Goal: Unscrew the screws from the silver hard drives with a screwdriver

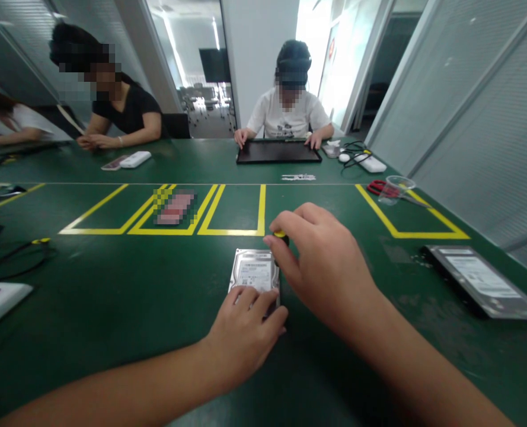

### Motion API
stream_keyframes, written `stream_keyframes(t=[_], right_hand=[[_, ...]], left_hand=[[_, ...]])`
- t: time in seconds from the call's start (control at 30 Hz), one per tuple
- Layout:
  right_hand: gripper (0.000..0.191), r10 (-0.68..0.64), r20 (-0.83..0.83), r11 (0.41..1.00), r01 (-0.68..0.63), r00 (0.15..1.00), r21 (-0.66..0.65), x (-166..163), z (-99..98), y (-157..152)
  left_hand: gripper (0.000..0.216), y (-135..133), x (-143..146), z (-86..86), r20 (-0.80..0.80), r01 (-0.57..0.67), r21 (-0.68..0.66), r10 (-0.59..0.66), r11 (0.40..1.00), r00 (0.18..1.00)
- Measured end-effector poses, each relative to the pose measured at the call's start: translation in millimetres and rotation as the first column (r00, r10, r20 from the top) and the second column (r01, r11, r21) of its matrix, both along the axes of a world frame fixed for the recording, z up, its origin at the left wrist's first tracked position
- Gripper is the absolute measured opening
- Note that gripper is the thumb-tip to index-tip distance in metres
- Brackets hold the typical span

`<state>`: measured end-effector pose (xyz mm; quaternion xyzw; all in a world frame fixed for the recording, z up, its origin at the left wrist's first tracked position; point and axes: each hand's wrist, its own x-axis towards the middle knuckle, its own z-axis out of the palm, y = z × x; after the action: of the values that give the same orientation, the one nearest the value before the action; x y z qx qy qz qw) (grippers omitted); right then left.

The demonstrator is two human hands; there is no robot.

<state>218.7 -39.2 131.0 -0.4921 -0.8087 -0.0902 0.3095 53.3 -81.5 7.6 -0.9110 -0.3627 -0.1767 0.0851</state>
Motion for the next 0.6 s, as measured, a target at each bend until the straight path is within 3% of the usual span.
stream_keyframes(t=[0.6], right_hand=[[0.009,0.015,-0.029,0.999,-0.016,0.999,-0.043,0.1,4.3,-0.3]], left_hand=[[0.016,-1.1,0.1,5.4,-0.007,0.003,-0.024,-0.003,1.0,1.0]])
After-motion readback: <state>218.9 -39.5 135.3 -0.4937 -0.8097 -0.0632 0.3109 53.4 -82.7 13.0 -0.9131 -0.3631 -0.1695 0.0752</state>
